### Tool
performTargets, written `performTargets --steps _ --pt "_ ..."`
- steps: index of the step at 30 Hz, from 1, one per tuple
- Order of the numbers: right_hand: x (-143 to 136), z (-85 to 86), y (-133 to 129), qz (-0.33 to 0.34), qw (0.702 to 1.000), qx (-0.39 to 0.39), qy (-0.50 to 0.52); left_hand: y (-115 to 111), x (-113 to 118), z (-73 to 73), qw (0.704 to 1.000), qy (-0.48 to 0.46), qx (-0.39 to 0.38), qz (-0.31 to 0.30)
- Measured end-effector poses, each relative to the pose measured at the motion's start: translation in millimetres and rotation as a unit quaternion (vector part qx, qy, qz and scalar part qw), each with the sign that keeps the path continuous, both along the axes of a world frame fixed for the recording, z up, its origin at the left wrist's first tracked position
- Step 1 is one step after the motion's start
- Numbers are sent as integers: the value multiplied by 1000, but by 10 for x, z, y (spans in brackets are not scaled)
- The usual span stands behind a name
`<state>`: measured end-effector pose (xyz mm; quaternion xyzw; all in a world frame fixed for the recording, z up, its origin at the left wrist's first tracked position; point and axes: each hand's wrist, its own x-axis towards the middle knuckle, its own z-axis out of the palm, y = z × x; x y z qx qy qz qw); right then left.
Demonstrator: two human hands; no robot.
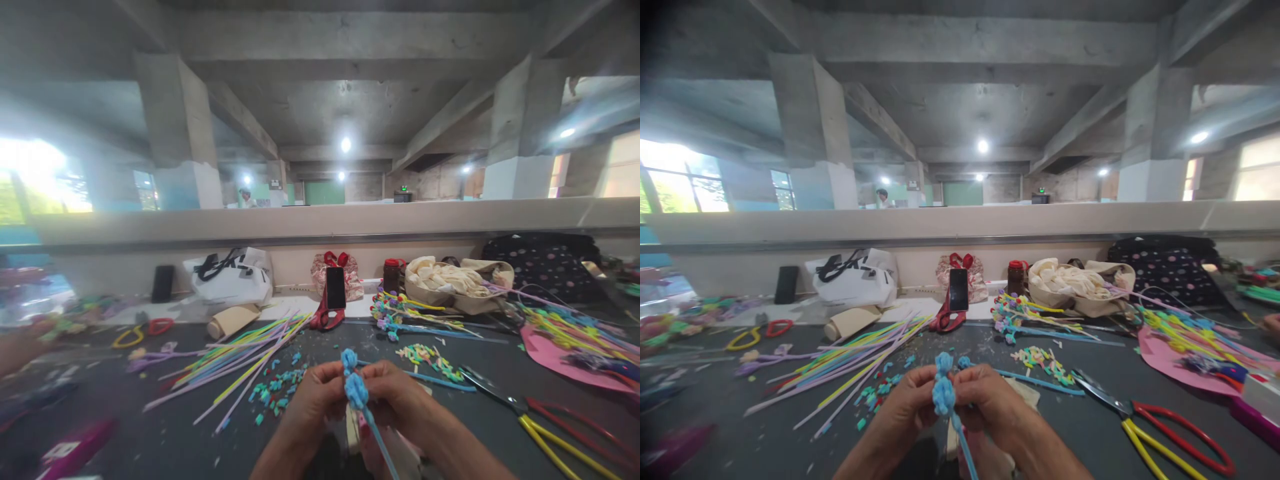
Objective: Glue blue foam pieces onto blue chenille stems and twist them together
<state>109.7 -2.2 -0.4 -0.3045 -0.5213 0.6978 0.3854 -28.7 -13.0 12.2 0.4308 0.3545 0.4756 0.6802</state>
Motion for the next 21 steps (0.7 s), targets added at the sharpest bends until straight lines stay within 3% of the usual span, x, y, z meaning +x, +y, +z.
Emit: performTargets --steps 5,14,21 --pt "-8 52 -43 -14 999 23 -21 10 7 -41 999 -36 25 17" --pt "-139 171 -165 -143 979 122 -79 3 23 -9 996 -57 22 60" --pt "-51 241 -186 -70 992 102 -20 -40 59 3 995 -60 55 55"
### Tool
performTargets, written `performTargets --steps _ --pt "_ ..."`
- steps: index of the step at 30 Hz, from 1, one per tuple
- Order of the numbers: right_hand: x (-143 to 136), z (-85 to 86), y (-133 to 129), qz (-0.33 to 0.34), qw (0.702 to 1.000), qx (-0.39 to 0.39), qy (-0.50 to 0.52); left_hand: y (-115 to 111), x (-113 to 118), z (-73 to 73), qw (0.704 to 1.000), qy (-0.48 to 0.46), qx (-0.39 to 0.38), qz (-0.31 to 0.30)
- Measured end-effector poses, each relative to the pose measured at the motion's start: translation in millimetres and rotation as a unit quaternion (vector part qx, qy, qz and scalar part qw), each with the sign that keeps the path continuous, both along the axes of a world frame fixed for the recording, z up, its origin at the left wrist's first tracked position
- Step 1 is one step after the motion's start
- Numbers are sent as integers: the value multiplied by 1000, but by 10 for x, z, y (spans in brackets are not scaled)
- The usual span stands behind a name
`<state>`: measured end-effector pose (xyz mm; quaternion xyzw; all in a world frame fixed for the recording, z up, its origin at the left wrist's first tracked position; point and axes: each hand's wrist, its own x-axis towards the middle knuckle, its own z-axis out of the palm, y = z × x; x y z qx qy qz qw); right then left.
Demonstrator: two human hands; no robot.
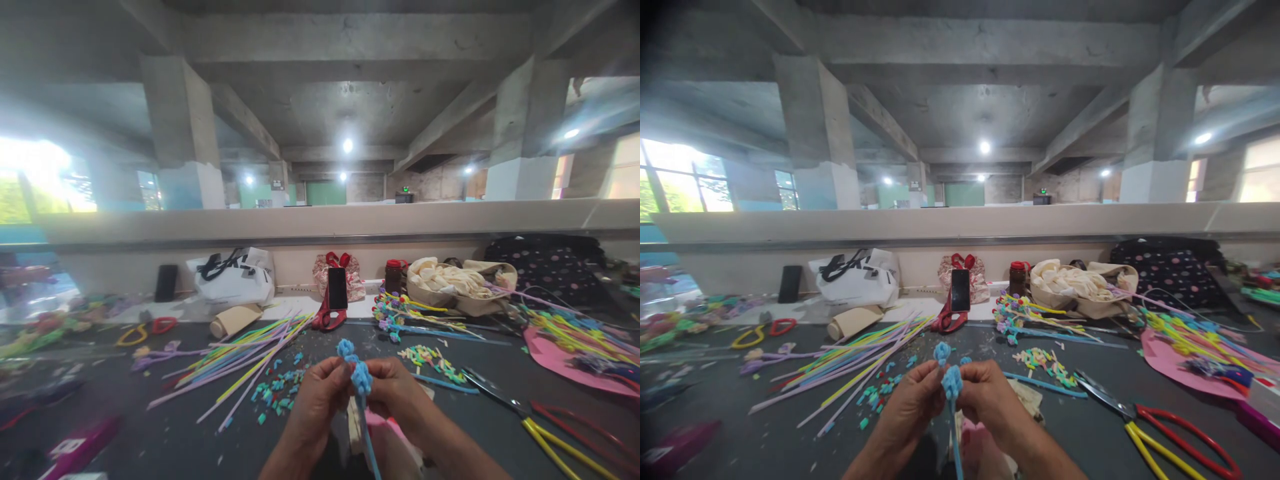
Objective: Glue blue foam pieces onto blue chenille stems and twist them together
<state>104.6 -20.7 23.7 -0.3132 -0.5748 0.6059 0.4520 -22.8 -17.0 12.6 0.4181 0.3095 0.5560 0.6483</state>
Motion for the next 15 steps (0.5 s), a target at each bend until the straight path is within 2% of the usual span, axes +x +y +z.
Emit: performTargets --steps 3,6,11,15 --pt "60 19 14 36 999 -17 18 -50 8 60 999 7 11 -31" --pt "115 -51 70 51 998 -30 28 -68 -2 76 997 24 36 -56" --pt "160 -269 201 76 994 -64 36 5 -35 -19 993 70 68 -61" --pt "149 -336 241 91 992 -83 33 61 -53 -74 990 116 54 -52"
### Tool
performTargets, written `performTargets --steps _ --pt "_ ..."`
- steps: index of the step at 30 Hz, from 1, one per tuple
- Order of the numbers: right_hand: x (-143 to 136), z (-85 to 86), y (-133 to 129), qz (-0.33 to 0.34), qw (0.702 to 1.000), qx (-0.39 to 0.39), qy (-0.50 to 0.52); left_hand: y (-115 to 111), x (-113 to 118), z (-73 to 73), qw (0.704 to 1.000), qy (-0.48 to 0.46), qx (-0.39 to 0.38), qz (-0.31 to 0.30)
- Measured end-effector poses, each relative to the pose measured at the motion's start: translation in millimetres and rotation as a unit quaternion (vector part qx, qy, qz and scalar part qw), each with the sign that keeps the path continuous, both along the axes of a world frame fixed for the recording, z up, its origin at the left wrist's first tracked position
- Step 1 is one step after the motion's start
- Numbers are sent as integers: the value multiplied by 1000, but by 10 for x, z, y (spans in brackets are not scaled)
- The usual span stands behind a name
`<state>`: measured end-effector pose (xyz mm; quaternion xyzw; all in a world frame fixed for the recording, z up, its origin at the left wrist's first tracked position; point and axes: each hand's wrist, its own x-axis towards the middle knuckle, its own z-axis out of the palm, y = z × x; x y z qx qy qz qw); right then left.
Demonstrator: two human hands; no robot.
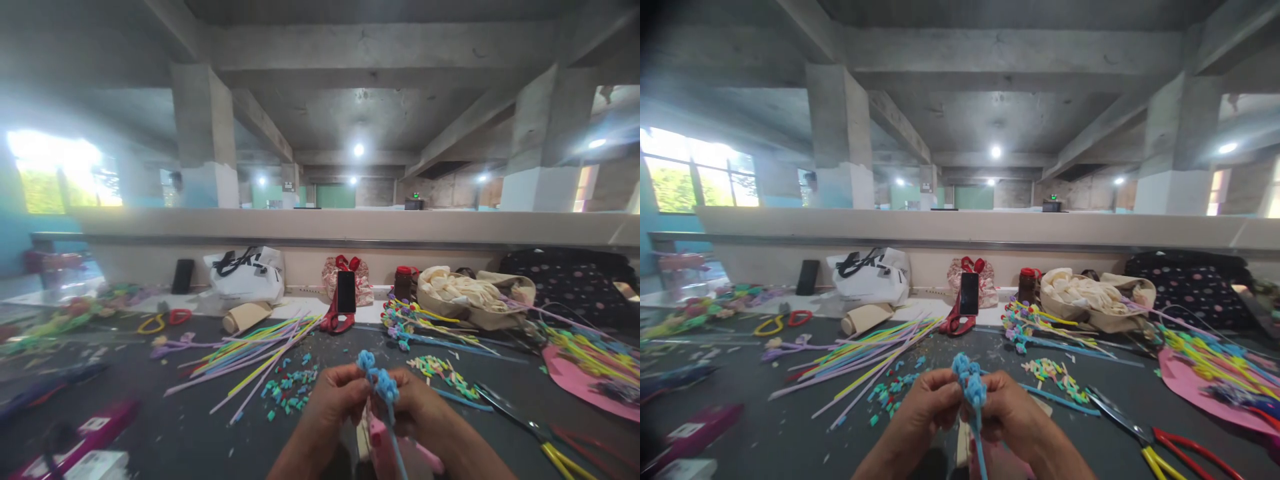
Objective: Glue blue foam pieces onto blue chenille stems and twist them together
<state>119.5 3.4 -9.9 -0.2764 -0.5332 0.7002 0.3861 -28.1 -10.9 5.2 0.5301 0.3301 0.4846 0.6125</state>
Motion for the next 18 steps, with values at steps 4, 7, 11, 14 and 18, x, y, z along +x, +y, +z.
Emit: performTargets --steps 4,7,11,14,18 --pt "-34 60 -39 1 1000 6 -8 -15 16 22 1000 -17 -10 18" --pt "-73 137 -80 -27 999 25 -15 -41 31 57 996 -66 -32 44" --pt "-102 206 -102 -92 991 68 -74 -32 10 78 995 -69 -36 64" --pt "-78 239 -109 -127 976 118 -135 -8 -14 80 996 -54 -19 61" --pt "-2 330 -155 -121 953 196 -196 -15 -19 99 996 -49 1 69"
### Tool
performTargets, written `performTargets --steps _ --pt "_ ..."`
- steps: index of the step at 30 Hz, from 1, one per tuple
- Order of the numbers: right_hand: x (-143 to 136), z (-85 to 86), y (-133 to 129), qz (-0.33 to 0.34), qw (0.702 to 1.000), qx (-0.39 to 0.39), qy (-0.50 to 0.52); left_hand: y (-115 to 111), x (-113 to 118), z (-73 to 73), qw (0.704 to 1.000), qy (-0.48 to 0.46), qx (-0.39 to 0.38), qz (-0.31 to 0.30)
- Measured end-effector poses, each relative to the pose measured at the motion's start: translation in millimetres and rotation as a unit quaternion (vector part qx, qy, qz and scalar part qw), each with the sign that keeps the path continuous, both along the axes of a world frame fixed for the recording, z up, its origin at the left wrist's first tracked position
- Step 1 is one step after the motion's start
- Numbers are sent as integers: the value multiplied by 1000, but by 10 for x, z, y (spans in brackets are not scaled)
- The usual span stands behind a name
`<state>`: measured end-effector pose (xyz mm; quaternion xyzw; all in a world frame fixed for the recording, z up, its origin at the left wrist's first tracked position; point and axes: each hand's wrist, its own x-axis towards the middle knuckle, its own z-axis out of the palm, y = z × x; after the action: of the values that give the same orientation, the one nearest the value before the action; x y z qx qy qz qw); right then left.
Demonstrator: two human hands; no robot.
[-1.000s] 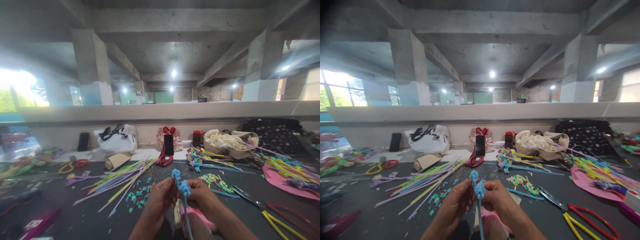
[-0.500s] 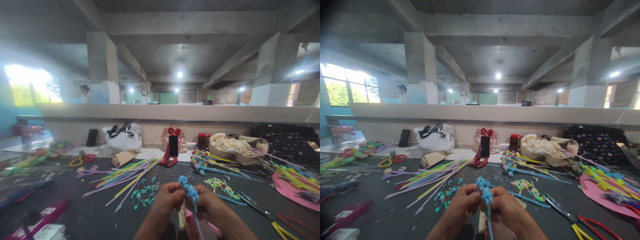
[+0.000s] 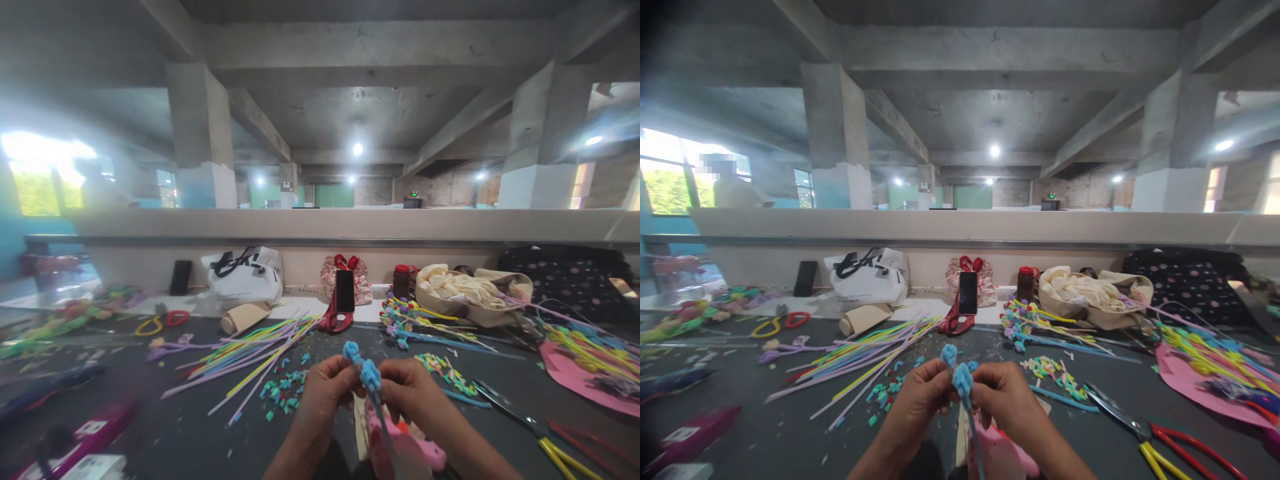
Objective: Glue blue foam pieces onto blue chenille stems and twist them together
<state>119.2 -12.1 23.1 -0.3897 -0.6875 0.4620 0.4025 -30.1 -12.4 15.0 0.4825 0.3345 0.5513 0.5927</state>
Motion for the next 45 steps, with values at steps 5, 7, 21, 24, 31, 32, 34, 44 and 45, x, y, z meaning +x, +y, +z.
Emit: performTargets --steps 5,7,21,24,31,32,34,44,45 --pt "168 159 -4 19 989 70 -128 -17 -10 24 1000 3 6 -4" --pt "259 234 31 27 976 105 -187 -25 -16 40 1000 10 12 1" --pt "127 917 245 -47 816 341 -464 -17 22 10 992 106 50 41" --pt "-16 945 133 -77 793 382 -468 16 3 1 987 119 47 92" --pt "-199 659 -231 -81 737 506 -442 70 -59 -22 996 16 -8 84" --pt "-218 573 -262 -79 729 525 -431 74 -61 -28 997 -1 -17 77" --pt "-266 375 -290 -91 717 567 -396 83 -57 -45 996 -23 -36 74" --pt "-312 -13 -257 -81 731 610 -295 147 -78 -115 995 -69 -55 37" --pt "-247 47 -269 -56 778 567 -263 136 -85 -96 995 -74 -58 29"
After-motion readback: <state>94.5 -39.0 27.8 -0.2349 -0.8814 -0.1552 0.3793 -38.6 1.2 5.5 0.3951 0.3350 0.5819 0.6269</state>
